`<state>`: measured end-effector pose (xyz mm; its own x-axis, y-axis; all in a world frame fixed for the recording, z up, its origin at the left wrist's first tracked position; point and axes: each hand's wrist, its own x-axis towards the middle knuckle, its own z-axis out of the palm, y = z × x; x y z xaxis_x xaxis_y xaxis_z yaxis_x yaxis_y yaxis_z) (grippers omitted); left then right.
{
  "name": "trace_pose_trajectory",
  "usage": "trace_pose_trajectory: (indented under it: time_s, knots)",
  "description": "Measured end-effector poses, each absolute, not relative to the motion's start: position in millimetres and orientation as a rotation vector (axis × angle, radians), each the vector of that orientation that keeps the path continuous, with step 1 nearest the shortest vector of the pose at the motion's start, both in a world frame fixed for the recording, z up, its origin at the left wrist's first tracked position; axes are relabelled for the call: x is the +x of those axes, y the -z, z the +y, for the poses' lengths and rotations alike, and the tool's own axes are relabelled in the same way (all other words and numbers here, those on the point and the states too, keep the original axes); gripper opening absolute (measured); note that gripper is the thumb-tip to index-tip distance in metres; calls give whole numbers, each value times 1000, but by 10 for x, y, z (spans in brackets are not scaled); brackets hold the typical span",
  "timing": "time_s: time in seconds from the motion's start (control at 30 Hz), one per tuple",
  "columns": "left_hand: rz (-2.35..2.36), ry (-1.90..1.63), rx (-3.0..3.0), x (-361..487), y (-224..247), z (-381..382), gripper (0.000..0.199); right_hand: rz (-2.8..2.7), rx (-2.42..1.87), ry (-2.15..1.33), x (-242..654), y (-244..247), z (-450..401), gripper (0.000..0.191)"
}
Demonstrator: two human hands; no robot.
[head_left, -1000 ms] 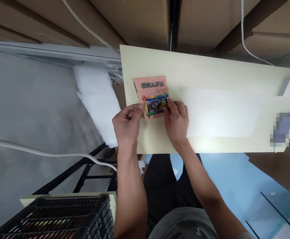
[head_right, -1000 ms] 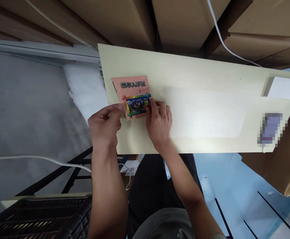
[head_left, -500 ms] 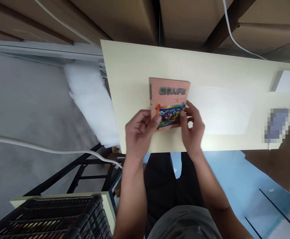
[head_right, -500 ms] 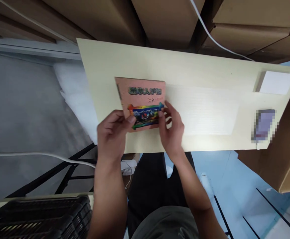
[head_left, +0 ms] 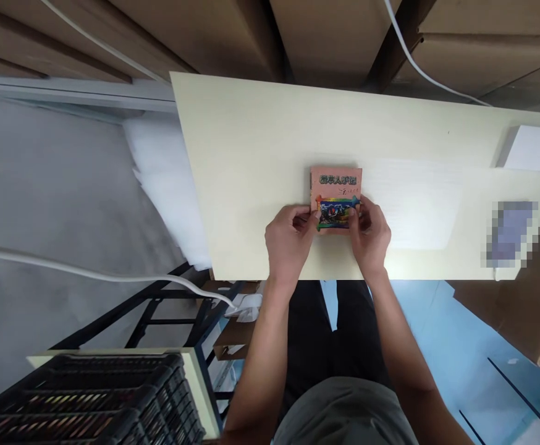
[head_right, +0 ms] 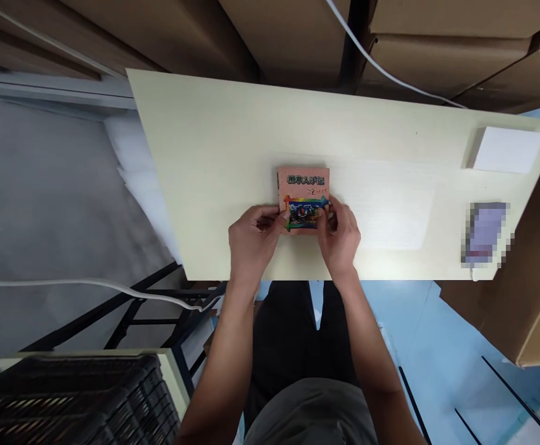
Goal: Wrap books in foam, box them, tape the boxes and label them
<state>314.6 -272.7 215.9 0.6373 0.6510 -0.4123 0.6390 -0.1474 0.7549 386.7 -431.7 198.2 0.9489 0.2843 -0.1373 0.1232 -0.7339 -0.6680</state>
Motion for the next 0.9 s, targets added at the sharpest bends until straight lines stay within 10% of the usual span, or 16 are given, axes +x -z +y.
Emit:
trace_pose_trajectory:
  time_s: [0.3, 0.5, 0.9]
  knots:
    - [1307, -149, 1966, 3113, -2169, -2902, 34, -312, -2423, -129, 3752, -1761, -4323, 37]
    - [1369, -174, 1982, 3176, -2119, -2967, 2, -320, -2441, 4, 3700, -1631, -4290, 40]
    - [1203, -207, 1793, 3205, -2131, -3138, 15, -333, -2390, -38, 3682, -1566, -4319, 40]
